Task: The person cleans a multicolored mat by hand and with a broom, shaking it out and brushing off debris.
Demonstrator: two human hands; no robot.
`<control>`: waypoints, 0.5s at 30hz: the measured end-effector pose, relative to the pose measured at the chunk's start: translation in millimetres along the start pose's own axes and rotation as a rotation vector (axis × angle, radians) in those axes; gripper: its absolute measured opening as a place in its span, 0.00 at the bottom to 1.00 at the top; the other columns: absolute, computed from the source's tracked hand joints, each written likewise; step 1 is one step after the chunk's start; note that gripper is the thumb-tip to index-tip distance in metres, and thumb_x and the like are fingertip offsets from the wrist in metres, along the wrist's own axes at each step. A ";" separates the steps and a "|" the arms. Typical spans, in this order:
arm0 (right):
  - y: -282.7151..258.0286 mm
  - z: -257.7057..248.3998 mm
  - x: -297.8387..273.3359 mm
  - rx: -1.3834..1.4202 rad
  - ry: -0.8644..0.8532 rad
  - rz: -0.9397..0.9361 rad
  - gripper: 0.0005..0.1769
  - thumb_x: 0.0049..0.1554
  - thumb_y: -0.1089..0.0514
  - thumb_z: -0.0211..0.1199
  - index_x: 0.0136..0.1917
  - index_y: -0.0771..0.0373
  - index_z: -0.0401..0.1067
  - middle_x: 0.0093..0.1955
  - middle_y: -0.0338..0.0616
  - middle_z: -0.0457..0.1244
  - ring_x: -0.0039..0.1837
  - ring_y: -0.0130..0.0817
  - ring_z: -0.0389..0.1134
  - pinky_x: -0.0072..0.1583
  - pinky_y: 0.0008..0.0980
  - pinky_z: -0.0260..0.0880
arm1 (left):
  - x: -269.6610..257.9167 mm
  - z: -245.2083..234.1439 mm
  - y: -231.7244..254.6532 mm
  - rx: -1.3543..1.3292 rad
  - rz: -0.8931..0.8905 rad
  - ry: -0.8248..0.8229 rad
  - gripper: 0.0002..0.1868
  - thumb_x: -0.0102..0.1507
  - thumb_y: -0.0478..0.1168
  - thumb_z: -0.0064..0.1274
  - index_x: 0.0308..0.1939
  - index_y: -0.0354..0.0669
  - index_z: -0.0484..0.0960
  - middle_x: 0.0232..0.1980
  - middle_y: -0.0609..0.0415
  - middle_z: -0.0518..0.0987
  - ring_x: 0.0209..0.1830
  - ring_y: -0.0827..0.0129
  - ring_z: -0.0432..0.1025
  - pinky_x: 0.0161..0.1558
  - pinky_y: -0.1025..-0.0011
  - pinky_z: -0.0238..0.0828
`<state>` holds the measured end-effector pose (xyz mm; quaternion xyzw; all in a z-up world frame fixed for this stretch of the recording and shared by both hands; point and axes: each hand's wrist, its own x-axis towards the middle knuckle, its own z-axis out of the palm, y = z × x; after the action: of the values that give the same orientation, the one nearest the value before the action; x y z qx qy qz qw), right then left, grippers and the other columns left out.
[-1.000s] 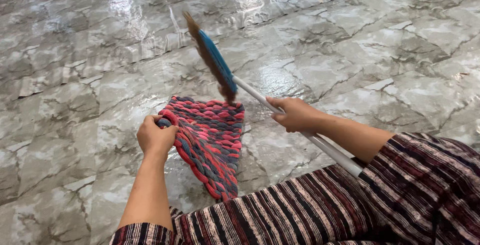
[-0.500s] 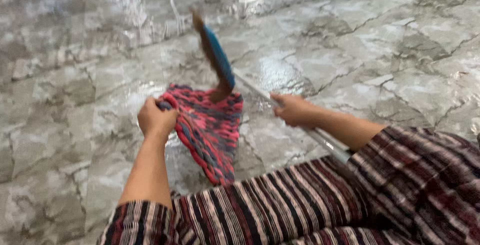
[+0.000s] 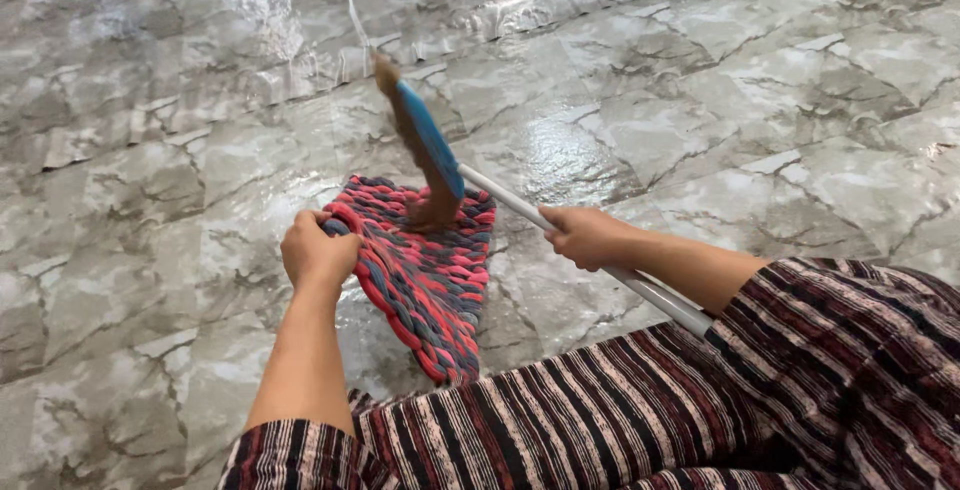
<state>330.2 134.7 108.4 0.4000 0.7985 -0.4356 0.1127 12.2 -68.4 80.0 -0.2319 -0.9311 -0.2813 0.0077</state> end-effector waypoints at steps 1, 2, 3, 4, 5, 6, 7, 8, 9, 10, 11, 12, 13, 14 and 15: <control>-3.2 -3.6 -0.1 0.000 0.014 -0.014 0.34 0.64 0.54 0.53 0.82 0.45 0.52 0.38 0.45 0.63 0.31 0.28 0.61 0.34 0.31 0.65 | -1.7 -2.4 0.5 0.011 -0.002 -0.008 0.28 0.45 0.41 0.71 0.48 0.42 0.81 0.49 0.42 0.83 0.51 0.49 0.77 0.54 0.57 0.73; -7.2 -6.1 0.1 -0.001 0.024 -0.028 0.35 0.64 0.54 0.53 0.82 0.45 0.51 0.37 0.45 0.63 0.31 0.28 0.61 0.34 0.31 0.66 | -3.7 -5.6 0.4 0.005 -0.016 -0.022 0.27 0.45 0.42 0.71 0.47 0.42 0.81 0.49 0.42 0.83 0.51 0.49 0.77 0.54 0.57 0.73; -11.5 -6.3 0.8 0.076 0.018 -0.069 0.36 0.63 0.55 0.54 0.82 0.45 0.51 0.39 0.43 0.64 0.31 0.27 0.60 0.34 0.31 0.66 | -5.4 -8.7 -0.1 -0.001 -0.029 -0.036 0.27 0.45 0.42 0.71 0.47 0.42 0.81 0.49 0.43 0.83 0.51 0.50 0.78 0.54 0.58 0.73; -15.1 -5.6 1.5 0.152 0.012 -0.109 0.36 0.62 0.55 0.54 0.82 0.45 0.51 0.40 0.41 0.65 0.31 0.27 0.60 0.33 0.31 0.66 | -6.8 -10.3 -0.3 -0.008 -0.043 -0.051 0.27 0.45 0.42 0.71 0.47 0.42 0.81 0.49 0.43 0.83 0.51 0.50 0.78 0.54 0.58 0.73; -17.8 -5.0 1.7 0.229 0.006 -0.148 0.37 0.62 0.56 0.55 0.82 0.45 0.52 0.41 0.39 0.66 0.30 0.27 0.59 0.33 0.31 0.65 | -6.6 -11.8 -0.7 -0.005 -0.046 -0.055 0.27 0.45 0.42 0.71 0.47 0.42 0.81 0.49 0.43 0.83 0.51 0.51 0.78 0.54 0.58 0.74; -19.9 -3.8 1.0 0.307 -0.045 -0.157 0.37 0.62 0.56 0.55 0.82 0.46 0.50 0.43 0.39 0.67 0.31 0.25 0.61 0.33 0.30 0.67 | -6.8 -13.5 -2.6 -0.001 -0.051 -0.062 0.28 0.45 0.42 0.71 0.47 0.42 0.81 0.49 0.43 0.83 0.51 0.51 0.78 0.55 0.58 0.74; -22.7 -2.1 0.6 0.384 -0.097 -0.164 0.37 0.62 0.55 0.56 0.82 0.46 0.49 0.44 0.39 0.67 0.32 0.24 0.62 0.34 0.29 0.69 | -7.2 -14.7 -5.1 0.003 -0.056 -0.068 0.28 0.45 0.42 0.71 0.48 0.42 0.81 0.49 0.43 0.84 0.51 0.51 0.78 0.55 0.58 0.74; -26.2 -0.4 0.6 0.463 -0.147 -0.172 0.38 0.63 0.55 0.56 0.82 0.46 0.48 0.46 0.38 0.68 0.33 0.23 0.63 0.34 0.28 0.70 | -7.5 -15.7 -7.5 0.009 -0.055 -0.069 0.28 0.45 0.42 0.72 0.48 0.41 0.81 0.49 0.43 0.83 0.51 0.51 0.78 0.55 0.58 0.74; -28.6 2.0 -0.2 0.460 -0.193 -0.111 0.39 0.62 0.55 0.58 0.82 0.42 0.46 0.47 0.38 0.67 0.33 0.25 0.64 0.34 0.29 0.70 | -8.0 -16.7 -10.3 0.015 -0.054 -0.069 0.29 0.45 0.43 0.73 0.48 0.41 0.81 0.49 0.43 0.83 0.50 0.51 0.78 0.55 0.58 0.73; -28.9 6.0 -2.3 0.458 -0.239 -0.047 0.41 0.61 0.55 0.59 0.82 0.39 0.45 0.47 0.38 0.66 0.33 0.26 0.64 0.34 0.30 0.69 | -8.9 -17.7 -13.5 0.023 -0.053 -0.072 0.29 0.45 0.43 0.73 0.47 0.41 0.80 0.49 0.43 0.83 0.50 0.51 0.78 0.54 0.58 0.73; -27.8 9.9 -3.7 0.455 -0.283 0.018 0.44 0.60 0.56 0.61 0.81 0.35 0.43 0.48 0.38 0.65 0.33 0.28 0.64 0.34 0.31 0.68 | -9.9 -18.3 -16.7 0.018 -0.053 -0.065 0.29 0.45 0.43 0.73 0.48 0.41 0.80 0.49 0.43 0.83 0.51 0.51 0.78 0.55 0.58 0.73; -26.5 14.4 -2.7 0.419 -0.257 0.004 0.42 0.60 0.57 0.60 0.81 0.39 0.46 0.47 0.39 0.65 0.32 0.28 0.63 0.32 0.31 0.66 | -10.9 -17.9 -18.8 0.013 -0.053 -0.060 0.29 0.45 0.42 0.73 0.48 0.41 0.80 0.49 0.43 0.83 0.51 0.51 0.78 0.55 0.58 0.73; -25.9 19.5 0.0 0.383 -0.230 -0.009 0.41 0.59 0.59 0.58 0.82 0.42 0.49 0.46 0.41 0.66 0.31 0.29 0.61 0.31 0.32 0.64 | -11.0 -17.6 -20.4 0.008 -0.052 -0.055 0.29 0.45 0.42 0.73 0.48 0.42 0.80 0.50 0.43 0.83 0.51 0.50 0.78 0.55 0.58 0.73; -24.5 21.8 2.4 0.344 -0.203 -0.021 0.40 0.59 0.60 0.57 0.82 0.45 0.51 0.45 0.42 0.66 0.30 0.30 0.60 0.30 0.32 0.62 | -10.6 -17.4 -21.4 0.021 -0.050 -0.057 0.29 0.45 0.41 0.73 0.48 0.42 0.80 0.50 0.43 0.83 0.51 0.50 0.77 0.55 0.58 0.73; -23.7 21.1 4.9 0.254 -0.155 -0.010 0.39 0.60 0.59 0.56 0.82 0.45 0.51 0.44 0.43 0.66 0.31 0.29 0.60 0.31 0.31 0.63 | -10.4 -17.9 -22.3 0.034 -0.049 -0.060 0.29 0.44 0.40 0.73 0.48 0.42 0.80 0.50 0.43 0.82 0.52 0.50 0.77 0.55 0.58 0.73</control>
<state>306.0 113.6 107.6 0.3721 0.7279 -0.5633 0.1202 9.6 -98.7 81.9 -0.2174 -0.9410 -0.2583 -0.0232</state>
